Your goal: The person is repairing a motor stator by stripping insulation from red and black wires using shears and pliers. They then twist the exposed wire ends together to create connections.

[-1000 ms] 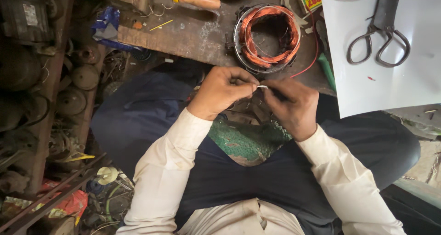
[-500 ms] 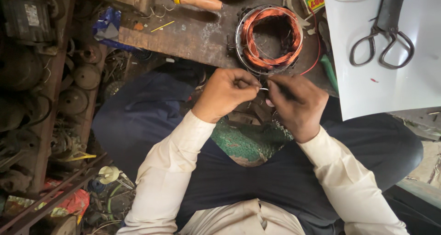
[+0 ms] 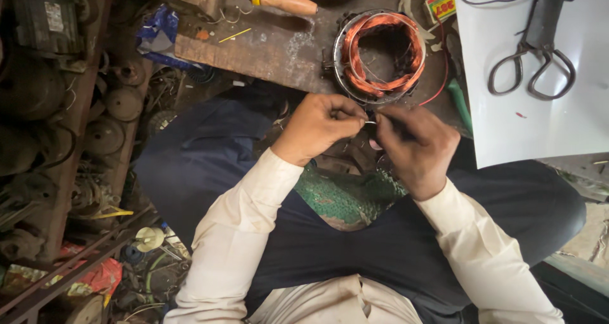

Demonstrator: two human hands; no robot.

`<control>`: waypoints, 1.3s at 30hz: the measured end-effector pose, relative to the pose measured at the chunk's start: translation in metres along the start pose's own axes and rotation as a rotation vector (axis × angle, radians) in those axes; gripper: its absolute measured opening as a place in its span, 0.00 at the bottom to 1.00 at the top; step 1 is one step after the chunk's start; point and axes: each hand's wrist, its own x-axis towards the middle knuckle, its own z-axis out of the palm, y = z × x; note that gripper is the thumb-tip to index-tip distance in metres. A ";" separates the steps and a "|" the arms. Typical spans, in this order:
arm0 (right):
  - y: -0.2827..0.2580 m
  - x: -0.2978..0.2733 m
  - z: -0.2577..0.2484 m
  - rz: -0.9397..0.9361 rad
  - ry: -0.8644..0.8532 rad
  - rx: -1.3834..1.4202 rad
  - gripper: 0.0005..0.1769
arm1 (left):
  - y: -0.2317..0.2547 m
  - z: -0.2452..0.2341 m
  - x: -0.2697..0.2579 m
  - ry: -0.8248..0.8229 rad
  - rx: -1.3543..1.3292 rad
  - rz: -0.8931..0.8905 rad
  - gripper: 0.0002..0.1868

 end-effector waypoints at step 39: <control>0.008 -0.014 0.013 0.301 0.029 0.136 0.08 | -0.009 0.009 0.003 0.056 -0.102 0.067 0.06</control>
